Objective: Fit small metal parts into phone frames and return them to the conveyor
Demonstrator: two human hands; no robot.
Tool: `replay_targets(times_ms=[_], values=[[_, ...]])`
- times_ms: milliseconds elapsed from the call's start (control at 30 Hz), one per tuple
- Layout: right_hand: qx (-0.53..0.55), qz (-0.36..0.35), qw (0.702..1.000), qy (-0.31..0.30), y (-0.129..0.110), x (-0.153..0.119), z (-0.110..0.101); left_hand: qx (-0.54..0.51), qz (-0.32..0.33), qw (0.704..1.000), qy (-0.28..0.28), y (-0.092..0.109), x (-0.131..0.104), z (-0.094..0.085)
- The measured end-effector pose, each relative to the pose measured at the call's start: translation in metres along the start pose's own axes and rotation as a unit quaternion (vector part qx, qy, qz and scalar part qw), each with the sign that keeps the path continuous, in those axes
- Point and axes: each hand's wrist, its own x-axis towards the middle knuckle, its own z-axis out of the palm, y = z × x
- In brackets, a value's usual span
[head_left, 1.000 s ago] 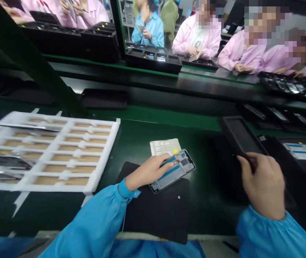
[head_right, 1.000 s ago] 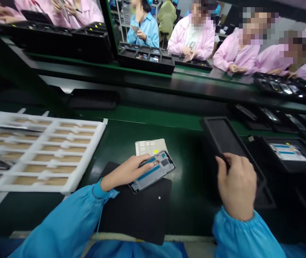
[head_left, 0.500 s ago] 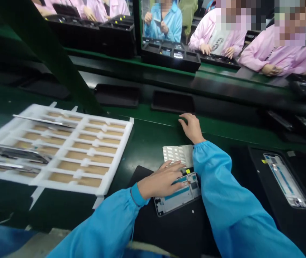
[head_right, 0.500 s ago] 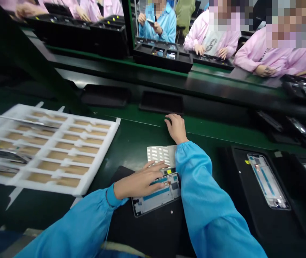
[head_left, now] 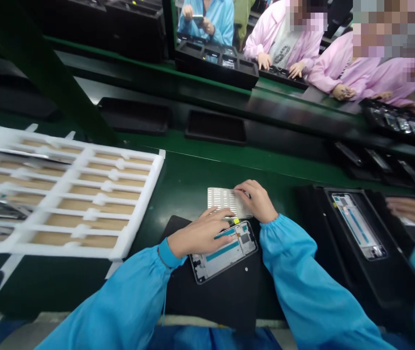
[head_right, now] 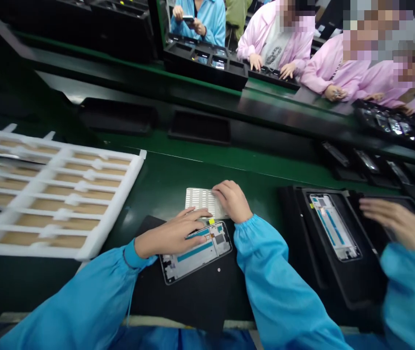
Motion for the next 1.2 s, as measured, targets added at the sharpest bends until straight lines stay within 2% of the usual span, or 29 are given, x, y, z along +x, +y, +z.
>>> replay_targets(times_ms=[167, 367, 533, 633, 733, 800, 867, 933, 1033, 1133, 1200], values=[[-0.007, -0.013, 0.999, -0.051, 0.005, 0.024, 0.008, 0.000, -0.001, 1.000, -0.008, 0.001, 0.001, -0.002], [0.039, -0.002, 0.998, -0.056, 0.004, 0.022, 0.011, -0.011, -0.002, 1.000, -0.013, 0.000, 0.000, -0.003], [0.141, 0.058, 0.988, 0.015, 0.016, 0.026, 0.018, -0.016, 0.007, 1.000, -0.009, -0.002, 0.000, -0.001], [0.223, 0.110, 0.965, 0.088, 0.020, 0.031, 0.016, -0.024, 0.001, 1.000, -0.011, -0.004, 0.000, 0.000], [0.300, 0.146, 0.931, 0.149, 0.010, 0.028, 0.004, -0.025, -0.006, 1.000, -0.017, 0.001, -0.002, -0.001], [0.340, 0.158, 0.913, 0.161, -0.005, 0.017, -0.008, -0.018, -0.004, 1.000, -0.009, 0.009, -0.006, -0.006], [0.369, 0.164, 0.903, 0.149, -0.024, -0.001, -0.024, -0.015, -0.011, 1.000, 0.012, 0.021, -0.013, -0.013], [0.387, 0.165, 0.899, 0.120, -0.045, -0.024, -0.040, -0.007, -0.045, 0.999, 0.024, 0.037, -0.023, -0.022], [0.379, 0.157, 0.910, 0.057, -0.073, -0.059, -0.062, 0.046, -0.095, 0.994, -0.003, 0.061, -0.038, -0.032], [0.318, 0.133, 0.938, -0.016, -0.092, -0.085, -0.074, 0.146, -0.099, 0.984, -0.026, 0.076, -0.044, -0.029], [0.280, 0.114, 0.951, -0.066, -0.099, -0.095, -0.076, 0.190, -0.095, 0.977, -0.015, 0.078, -0.045, -0.020]])
